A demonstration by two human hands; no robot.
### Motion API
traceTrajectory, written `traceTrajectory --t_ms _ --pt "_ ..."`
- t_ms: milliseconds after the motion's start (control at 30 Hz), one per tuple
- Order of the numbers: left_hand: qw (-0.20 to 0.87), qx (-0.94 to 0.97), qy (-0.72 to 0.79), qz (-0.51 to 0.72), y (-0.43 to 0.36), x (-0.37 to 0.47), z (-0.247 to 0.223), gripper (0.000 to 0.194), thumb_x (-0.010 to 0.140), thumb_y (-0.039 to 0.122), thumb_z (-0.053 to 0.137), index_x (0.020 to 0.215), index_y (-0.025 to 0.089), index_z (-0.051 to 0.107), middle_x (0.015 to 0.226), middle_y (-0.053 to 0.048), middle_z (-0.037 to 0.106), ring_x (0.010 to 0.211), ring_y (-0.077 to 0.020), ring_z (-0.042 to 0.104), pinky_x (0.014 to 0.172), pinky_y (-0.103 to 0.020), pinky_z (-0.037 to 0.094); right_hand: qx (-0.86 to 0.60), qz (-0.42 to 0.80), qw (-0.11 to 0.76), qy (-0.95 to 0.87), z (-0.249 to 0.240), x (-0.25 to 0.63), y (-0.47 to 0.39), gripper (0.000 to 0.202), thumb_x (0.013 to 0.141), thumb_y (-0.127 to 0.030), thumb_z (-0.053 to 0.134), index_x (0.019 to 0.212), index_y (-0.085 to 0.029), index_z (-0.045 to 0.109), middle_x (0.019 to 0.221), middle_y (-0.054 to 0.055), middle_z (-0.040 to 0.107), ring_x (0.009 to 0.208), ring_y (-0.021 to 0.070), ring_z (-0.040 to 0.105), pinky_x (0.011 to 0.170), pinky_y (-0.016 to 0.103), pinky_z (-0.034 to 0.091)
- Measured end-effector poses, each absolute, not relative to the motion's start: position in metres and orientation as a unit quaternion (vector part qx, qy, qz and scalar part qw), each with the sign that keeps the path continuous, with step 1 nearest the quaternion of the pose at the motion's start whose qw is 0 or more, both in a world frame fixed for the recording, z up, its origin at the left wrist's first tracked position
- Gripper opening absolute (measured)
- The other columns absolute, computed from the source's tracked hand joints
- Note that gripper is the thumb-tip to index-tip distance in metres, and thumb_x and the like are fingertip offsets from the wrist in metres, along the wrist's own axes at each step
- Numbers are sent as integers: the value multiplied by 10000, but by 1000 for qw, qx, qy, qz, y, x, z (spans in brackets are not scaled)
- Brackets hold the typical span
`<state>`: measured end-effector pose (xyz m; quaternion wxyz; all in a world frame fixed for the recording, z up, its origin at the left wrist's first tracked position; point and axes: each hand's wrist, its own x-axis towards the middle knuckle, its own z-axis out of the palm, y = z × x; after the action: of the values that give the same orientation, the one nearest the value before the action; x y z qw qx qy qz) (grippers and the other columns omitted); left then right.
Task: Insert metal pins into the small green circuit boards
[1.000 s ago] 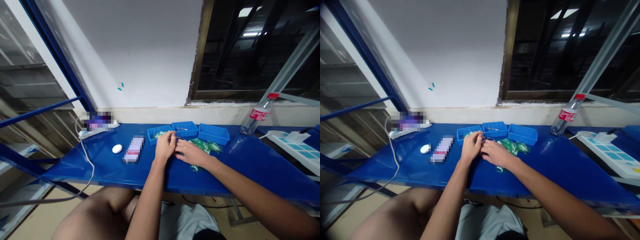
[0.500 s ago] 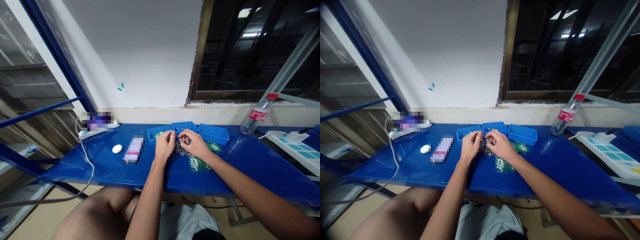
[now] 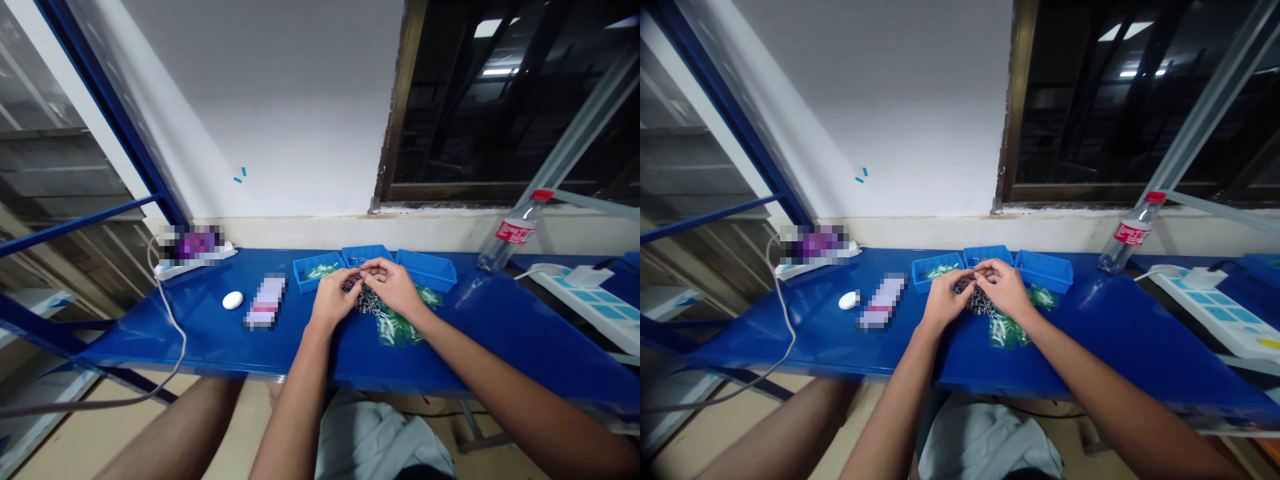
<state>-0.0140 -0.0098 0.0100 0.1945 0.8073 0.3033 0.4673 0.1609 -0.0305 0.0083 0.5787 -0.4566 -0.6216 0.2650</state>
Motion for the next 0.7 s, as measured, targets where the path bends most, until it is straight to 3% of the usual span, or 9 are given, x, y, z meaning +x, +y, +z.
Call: traceTrajectory --t_ms 200,367,567,700 --pt "180 803 310 475 -7 -15 6 223 982 177 631 1168 204 752 1100 -71 799 971 -208 752 898 -343 595 -463 272 580 -612 9 159 -31 170 879 -344 721 976 -207 696 958 77 757 879 227 739 816 370 615" --pt "172 806 312 473 -5 -15 3 232 976 143 619 1155 210 750 1121 -66 794 1012 -207 750 937 -352 591 -470 267 564 -624 6 160 -29 168 833 -265 714 981 -207 659 957 69 737 881 215 722 791 349 609" --pt "259 766 331 486 -8 -13 5 293 966 155 629 1247 218 680 1081 -39 807 941 -181 771 881 -312 612 -483 197 523 -674 11 159 -30 271 803 -192 670 1072 -214 663 901 34 693 776 186 675 718 325 596" --pt "236 767 358 477 -14 -15 13 191 1002 260 615 1144 210 731 1054 -40 810 904 -194 763 845 -311 600 -484 139 521 -689 18 158 -32 220 827 -188 637 1024 -226 728 918 53 700 758 199 661 718 352 597"
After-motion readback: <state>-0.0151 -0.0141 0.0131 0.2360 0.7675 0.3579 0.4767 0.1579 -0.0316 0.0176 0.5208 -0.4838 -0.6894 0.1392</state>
